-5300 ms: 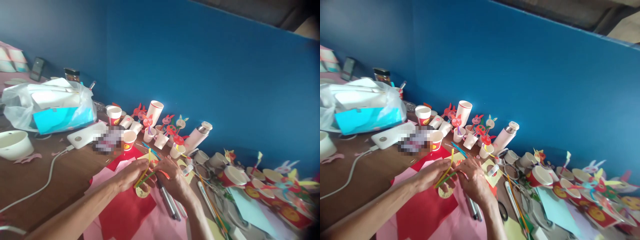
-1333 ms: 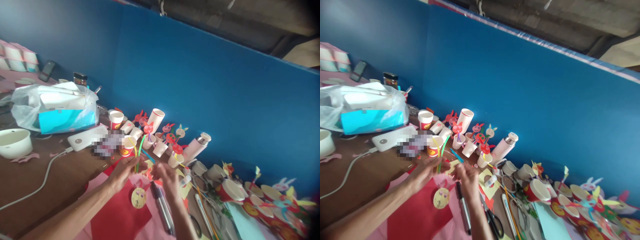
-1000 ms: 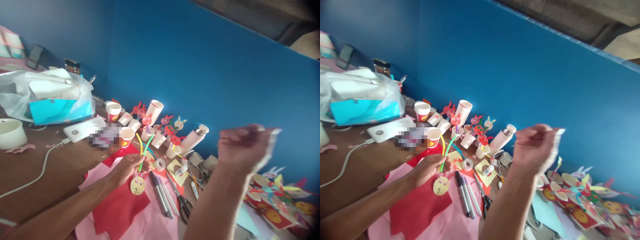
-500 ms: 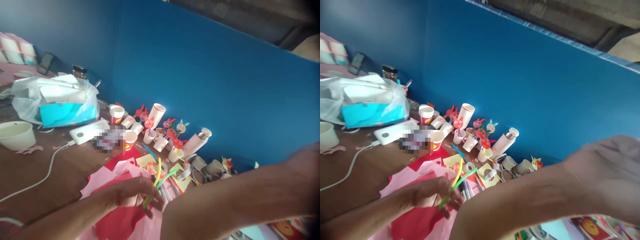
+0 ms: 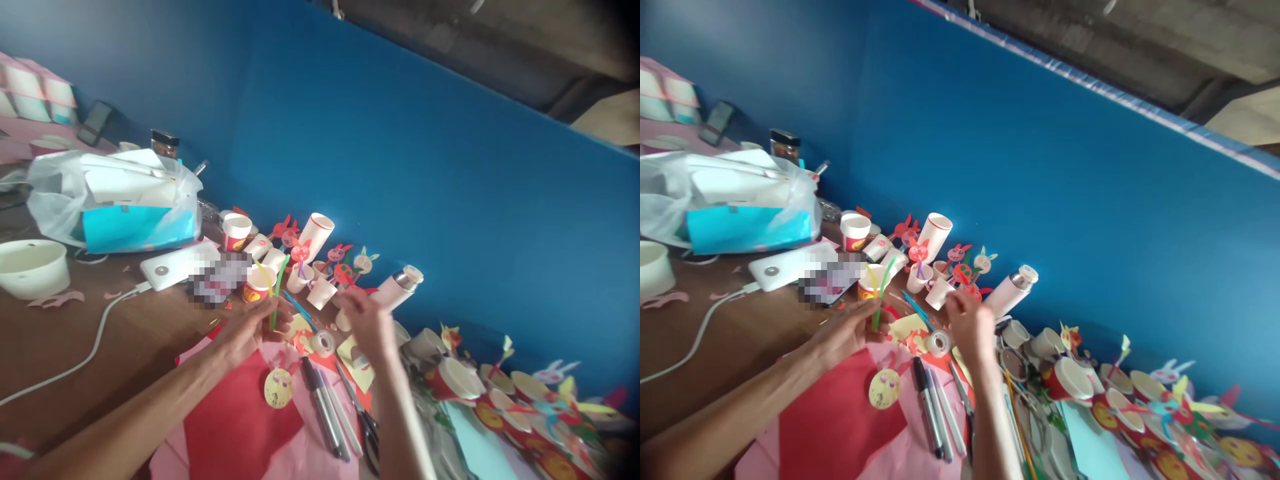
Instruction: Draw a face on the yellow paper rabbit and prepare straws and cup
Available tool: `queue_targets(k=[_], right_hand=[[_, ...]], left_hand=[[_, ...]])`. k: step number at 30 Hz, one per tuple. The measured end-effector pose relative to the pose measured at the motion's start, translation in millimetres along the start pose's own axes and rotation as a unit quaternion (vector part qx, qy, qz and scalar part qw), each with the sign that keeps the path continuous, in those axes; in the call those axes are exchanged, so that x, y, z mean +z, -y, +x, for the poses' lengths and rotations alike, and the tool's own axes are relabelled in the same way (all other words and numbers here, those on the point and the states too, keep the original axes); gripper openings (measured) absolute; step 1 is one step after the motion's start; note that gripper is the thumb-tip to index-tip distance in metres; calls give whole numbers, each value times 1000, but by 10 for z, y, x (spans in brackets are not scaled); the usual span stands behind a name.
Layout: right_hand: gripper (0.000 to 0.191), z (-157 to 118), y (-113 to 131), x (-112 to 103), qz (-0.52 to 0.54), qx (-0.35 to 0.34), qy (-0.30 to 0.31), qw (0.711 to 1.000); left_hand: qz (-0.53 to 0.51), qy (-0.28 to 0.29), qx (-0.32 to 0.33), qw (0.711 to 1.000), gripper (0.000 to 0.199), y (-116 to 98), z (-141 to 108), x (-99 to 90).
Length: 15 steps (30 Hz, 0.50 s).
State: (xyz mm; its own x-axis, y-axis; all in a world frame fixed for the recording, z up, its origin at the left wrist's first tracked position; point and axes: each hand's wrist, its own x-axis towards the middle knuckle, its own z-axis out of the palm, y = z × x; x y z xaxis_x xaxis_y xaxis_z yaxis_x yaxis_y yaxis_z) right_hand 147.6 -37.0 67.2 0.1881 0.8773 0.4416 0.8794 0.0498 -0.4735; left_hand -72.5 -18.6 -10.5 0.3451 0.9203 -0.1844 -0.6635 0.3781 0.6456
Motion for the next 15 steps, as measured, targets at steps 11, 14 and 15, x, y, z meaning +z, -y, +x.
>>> queue_targets(k=[11, 14, 15], right_hand=[[16, -157, -270, 1216, -280, -7, 187, 942], [25, -133, -304, 1241, -295, -12, 171, 940], [27, -131, -314, 1254, -298, -14, 165, 940]], left_hand=[[30, -102, 72, 992, 11, -112, 32, 3], [23, -113, 73, 991, 12, -140, 28, 18], [20, -117, 75, 990, 11, -149, 24, 28]])
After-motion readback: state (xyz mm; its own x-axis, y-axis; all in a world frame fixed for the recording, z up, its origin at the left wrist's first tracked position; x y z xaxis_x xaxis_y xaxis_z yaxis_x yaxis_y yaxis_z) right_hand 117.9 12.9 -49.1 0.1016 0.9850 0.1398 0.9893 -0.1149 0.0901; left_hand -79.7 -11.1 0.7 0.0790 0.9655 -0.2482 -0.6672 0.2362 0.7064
